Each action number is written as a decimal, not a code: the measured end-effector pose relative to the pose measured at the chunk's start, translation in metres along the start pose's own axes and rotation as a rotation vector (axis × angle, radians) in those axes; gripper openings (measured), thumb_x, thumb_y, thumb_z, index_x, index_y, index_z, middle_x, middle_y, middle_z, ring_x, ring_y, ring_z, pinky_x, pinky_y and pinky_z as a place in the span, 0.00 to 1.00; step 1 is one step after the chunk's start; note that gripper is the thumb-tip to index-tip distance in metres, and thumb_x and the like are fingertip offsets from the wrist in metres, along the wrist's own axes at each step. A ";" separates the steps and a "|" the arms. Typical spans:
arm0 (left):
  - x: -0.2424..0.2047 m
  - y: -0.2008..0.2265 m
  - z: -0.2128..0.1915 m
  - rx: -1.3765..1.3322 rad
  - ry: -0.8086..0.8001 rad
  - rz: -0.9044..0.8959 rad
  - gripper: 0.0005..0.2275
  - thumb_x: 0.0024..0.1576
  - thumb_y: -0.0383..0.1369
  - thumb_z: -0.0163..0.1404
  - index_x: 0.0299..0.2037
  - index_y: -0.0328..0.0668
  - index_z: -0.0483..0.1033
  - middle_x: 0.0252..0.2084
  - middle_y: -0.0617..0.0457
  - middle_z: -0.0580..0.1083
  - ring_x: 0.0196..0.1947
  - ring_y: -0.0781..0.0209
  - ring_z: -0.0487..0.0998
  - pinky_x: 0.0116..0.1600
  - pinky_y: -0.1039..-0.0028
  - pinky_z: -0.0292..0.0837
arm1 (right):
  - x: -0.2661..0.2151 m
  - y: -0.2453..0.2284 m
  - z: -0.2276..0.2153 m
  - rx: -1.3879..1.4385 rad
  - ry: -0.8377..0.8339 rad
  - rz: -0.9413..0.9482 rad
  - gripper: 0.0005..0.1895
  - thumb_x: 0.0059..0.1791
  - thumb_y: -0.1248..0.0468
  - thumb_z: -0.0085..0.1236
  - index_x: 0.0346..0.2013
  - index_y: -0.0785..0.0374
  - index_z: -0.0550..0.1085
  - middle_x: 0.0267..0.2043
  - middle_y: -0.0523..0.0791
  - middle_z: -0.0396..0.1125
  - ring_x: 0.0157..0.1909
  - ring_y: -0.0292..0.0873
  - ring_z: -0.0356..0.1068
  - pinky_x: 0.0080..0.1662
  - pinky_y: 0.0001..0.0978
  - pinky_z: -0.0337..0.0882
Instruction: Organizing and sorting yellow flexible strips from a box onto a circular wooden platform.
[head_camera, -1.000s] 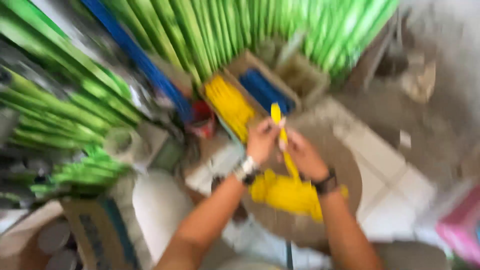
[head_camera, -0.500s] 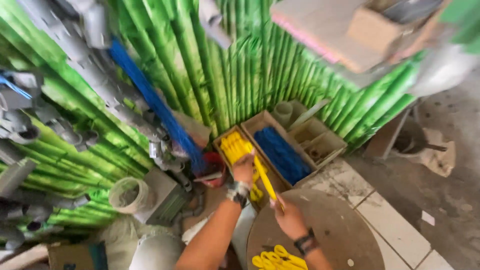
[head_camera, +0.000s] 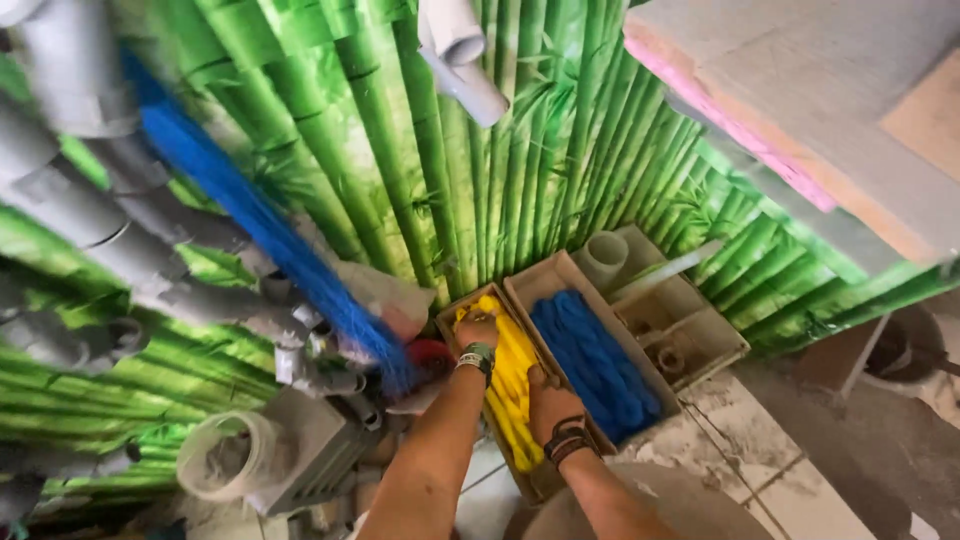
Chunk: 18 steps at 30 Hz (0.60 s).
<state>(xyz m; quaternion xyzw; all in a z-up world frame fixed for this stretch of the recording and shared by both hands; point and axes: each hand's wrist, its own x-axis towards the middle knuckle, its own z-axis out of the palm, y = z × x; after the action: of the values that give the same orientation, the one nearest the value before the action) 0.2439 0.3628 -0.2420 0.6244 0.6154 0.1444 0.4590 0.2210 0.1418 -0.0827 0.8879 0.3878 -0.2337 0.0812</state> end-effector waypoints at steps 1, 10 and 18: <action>0.007 -0.007 0.008 -0.005 0.009 0.030 0.08 0.53 0.42 0.61 0.39 0.55 0.85 0.25 0.47 0.79 0.25 0.48 0.80 0.32 0.57 0.78 | 0.004 -0.001 0.000 0.000 -0.018 -0.007 0.36 0.48 0.60 0.57 0.66 0.54 0.50 0.47 0.47 0.72 0.40 0.52 0.77 0.39 0.46 0.77; 0.026 -0.011 0.027 0.241 0.012 0.036 0.26 0.46 0.59 0.63 0.26 0.38 0.80 0.30 0.45 0.81 0.36 0.45 0.82 0.42 0.59 0.77 | 0.041 0.009 0.063 -0.127 0.293 -0.123 0.26 0.50 0.64 0.52 0.64 0.63 0.62 0.69 0.54 0.53 0.35 0.52 0.75 0.32 0.44 0.79; -0.057 0.027 -0.023 -0.018 0.102 0.225 0.11 0.56 0.39 0.51 0.27 0.44 0.82 0.29 0.43 0.80 0.31 0.45 0.81 0.38 0.56 0.75 | -0.007 0.032 0.047 -0.030 0.298 -0.067 0.28 0.51 0.52 0.49 0.67 0.46 0.64 0.43 0.46 0.74 0.35 0.49 0.75 0.32 0.40 0.72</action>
<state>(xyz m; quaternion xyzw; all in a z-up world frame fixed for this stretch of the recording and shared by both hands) 0.2324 0.3256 -0.1878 0.6773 0.5625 0.2322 0.4134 0.2237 0.1003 -0.1218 0.8981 0.4283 -0.0962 0.0285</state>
